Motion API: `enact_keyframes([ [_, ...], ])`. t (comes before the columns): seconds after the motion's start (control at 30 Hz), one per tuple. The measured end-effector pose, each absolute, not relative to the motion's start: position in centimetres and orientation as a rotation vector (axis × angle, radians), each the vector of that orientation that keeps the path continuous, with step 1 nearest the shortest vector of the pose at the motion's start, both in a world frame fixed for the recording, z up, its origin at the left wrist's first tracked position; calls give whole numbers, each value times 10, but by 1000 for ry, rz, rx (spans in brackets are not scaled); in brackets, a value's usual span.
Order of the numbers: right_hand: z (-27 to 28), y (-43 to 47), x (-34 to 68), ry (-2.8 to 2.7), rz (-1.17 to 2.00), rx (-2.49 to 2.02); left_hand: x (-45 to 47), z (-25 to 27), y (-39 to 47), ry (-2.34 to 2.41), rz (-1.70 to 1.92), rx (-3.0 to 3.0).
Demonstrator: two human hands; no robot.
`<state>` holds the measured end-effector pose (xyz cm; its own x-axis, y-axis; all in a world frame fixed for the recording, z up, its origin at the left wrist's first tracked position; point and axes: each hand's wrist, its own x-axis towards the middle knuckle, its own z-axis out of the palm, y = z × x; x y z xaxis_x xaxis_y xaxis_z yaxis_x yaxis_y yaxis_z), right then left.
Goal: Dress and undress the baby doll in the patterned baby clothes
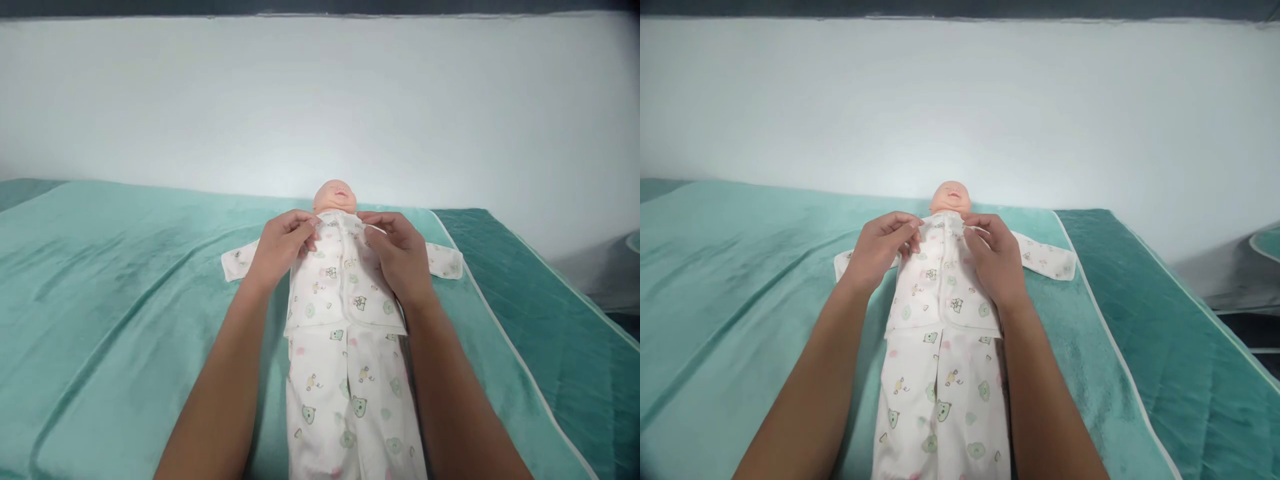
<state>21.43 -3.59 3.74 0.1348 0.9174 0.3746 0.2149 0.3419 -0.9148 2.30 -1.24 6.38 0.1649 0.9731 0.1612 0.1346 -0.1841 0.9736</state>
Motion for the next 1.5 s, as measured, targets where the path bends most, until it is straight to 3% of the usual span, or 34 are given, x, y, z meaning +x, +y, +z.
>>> enact_keyframes([
  [0.3, 41, -39, 218, -1744, 818, -1150, 20, 40, 5, 1356, 1254, 1701],
  [0.53, 22, -26, 227, -1517, 756, -1187, 8, 5, 10, 1606, 1301, 2192],
  [0.73, -16, -28, 249, -1490, 445, -1415, -39, -25, -23, 1933, 987, 2374],
  [0.97, -57, -41, 360, -1681, -71, -1664, -88, -33, -38, 2301, 739, 2025],
  [1.13, -61, -50, 416, -1201, 85, -1980, -91, -32, -38, 2355, 738, 1965],
  [1.5, -55, -43, 399, -1174, 265, -1789, -97, -37, -24, 2084, 1166, 2022],
])
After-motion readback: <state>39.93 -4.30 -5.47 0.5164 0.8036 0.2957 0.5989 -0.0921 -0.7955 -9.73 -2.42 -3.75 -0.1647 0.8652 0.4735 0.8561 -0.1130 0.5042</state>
